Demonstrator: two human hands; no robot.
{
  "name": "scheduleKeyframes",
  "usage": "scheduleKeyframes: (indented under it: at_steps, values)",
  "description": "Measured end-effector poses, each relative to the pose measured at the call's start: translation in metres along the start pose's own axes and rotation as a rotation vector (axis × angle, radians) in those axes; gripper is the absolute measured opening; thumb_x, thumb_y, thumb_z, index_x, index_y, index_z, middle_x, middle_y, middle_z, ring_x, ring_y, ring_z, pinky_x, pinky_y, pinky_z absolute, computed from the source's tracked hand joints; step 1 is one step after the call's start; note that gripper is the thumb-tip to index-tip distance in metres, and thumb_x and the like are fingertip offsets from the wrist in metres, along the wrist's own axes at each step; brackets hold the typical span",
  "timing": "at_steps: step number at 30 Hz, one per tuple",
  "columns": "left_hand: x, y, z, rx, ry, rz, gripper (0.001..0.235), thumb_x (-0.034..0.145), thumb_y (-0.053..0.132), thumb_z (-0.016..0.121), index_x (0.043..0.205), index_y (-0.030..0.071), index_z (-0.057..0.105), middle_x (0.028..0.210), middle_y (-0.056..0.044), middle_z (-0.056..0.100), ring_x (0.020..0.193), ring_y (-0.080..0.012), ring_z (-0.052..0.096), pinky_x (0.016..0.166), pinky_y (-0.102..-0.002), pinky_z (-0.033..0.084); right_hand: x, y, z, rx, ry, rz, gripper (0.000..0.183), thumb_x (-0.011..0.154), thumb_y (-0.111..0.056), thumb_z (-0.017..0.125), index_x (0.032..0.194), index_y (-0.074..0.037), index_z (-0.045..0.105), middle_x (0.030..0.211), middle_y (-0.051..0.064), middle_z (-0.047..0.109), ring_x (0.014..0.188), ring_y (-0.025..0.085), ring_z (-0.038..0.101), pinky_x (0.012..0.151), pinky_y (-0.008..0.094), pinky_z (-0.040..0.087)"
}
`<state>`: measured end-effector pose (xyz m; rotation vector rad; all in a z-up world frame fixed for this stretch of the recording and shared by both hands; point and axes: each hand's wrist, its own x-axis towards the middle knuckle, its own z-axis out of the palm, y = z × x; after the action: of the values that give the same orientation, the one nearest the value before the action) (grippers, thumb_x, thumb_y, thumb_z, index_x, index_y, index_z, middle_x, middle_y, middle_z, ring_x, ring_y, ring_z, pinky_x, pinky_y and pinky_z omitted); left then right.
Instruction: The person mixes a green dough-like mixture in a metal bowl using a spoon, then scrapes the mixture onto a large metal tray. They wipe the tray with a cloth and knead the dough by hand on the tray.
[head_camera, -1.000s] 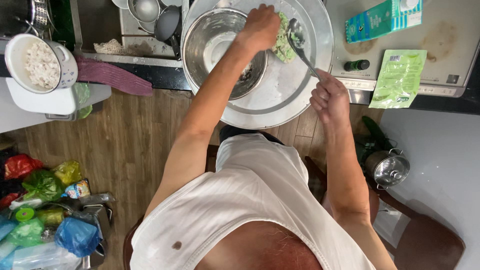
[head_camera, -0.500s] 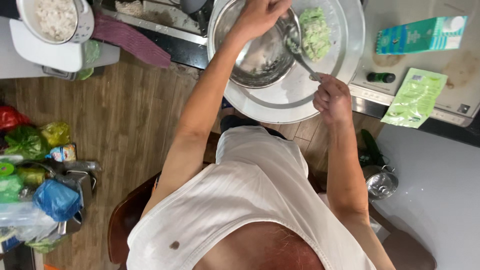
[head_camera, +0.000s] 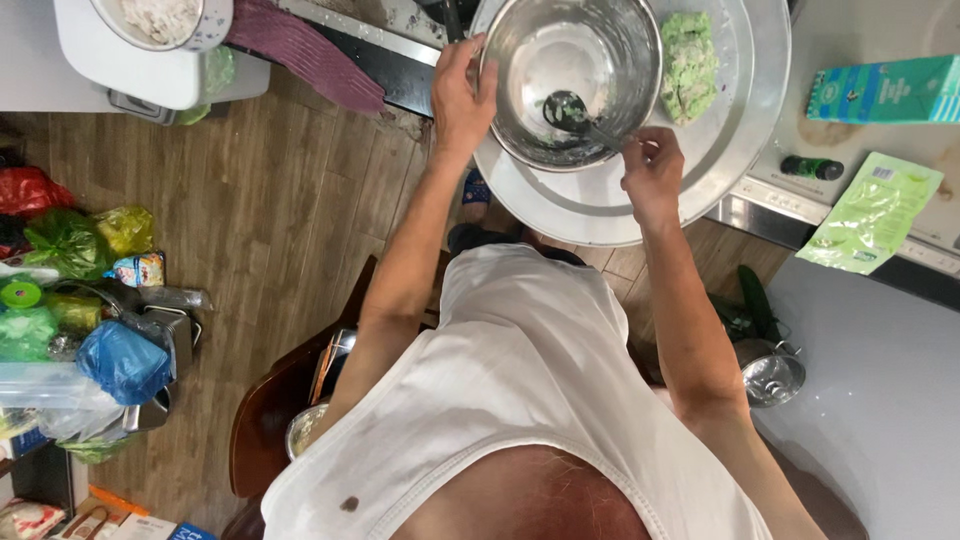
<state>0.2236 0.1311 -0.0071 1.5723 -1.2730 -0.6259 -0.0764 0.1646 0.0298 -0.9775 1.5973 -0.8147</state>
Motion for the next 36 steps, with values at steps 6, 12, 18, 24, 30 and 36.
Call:
scheduleKeyframes:
  at_steps: [6,12,18,24,30,36]
  values:
    - [-0.011,-0.031,0.011,-0.069,-0.089,-0.270,0.029,0.091,0.012,0.075,0.117,0.004,0.063,0.099,-0.009,0.071,0.082,-0.0144,0.072,0.070,-0.028,0.059,-0.008,-0.005,0.014,0.214,0.118,0.220,0.025,0.098,-0.016,0.072,0.113,-0.004,0.056,0.083,0.004,0.059,0.060,0.009,0.054,0.049,0.026,0.049]
    - [-0.015,-0.039,-0.001,-0.141,-0.267,-0.487,0.018,0.094,0.014,0.073,0.102,0.004,0.060,0.085,-0.008,0.072,0.074,-0.0123,0.069,0.065,-0.029,0.055,-0.007,0.015,0.016,0.299,0.089,0.215,0.020,0.095,-0.009,0.072,0.111,-0.005,0.061,0.088,0.002,0.062,0.074,0.010,0.060,0.061,0.027,0.054]
    - [-0.022,-0.045,-0.036,-0.545,-0.319,-0.461,0.017,0.097,0.007,0.071,0.110,0.002,0.062,0.099,-0.007,0.073,0.085,-0.0107,0.067,0.072,-0.028,0.054,-0.011,0.009,0.022,0.294,0.046,0.096,0.019,0.097,-0.007,0.070,0.113,-0.005,0.060,0.096,0.003,0.065,0.080,0.012,0.064,0.066,0.028,0.055]
    - [-0.028,-0.052,-0.078,-0.552,-0.286,-0.559,0.022,0.097,0.006,0.072,0.117,0.002,0.064,0.106,-0.007,0.072,0.083,-0.0095,0.064,0.067,-0.028,0.051,0.001,0.006,0.061,0.303,0.053,0.079,0.030,0.091,-0.010,0.074,0.113,-0.009,0.054,0.094,0.004,0.065,0.080,0.013,0.067,0.059,0.029,0.057]
    - [-0.024,-0.039,-0.093,-0.589,-0.279,-0.536,0.017,0.103,0.006,0.075,0.111,0.000,0.061,0.102,-0.008,0.069,0.089,-0.0129,0.063,0.076,-0.031,0.052,-0.011,-0.018,0.059,0.229,-0.050,0.066,0.019,0.094,-0.007,0.075,0.097,0.006,0.061,0.079,0.010,0.066,0.060,0.016,0.062,0.048,0.030,0.053]
    - [0.008,0.037,-0.054,-0.768,-0.364,-0.431,0.025,0.106,0.026,0.066,0.116,0.003,0.061,0.122,-0.014,0.070,0.108,-0.0214,0.070,0.095,-0.037,0.059,-0.008,-0.055,-0.013,0.454,0.256,0.089,0.044,0.085,0.000,0.072,0.118,0.001,0.044,0.085,0.015,0.070,0.061,0.021,0.072,0.045,0.030,0.059]
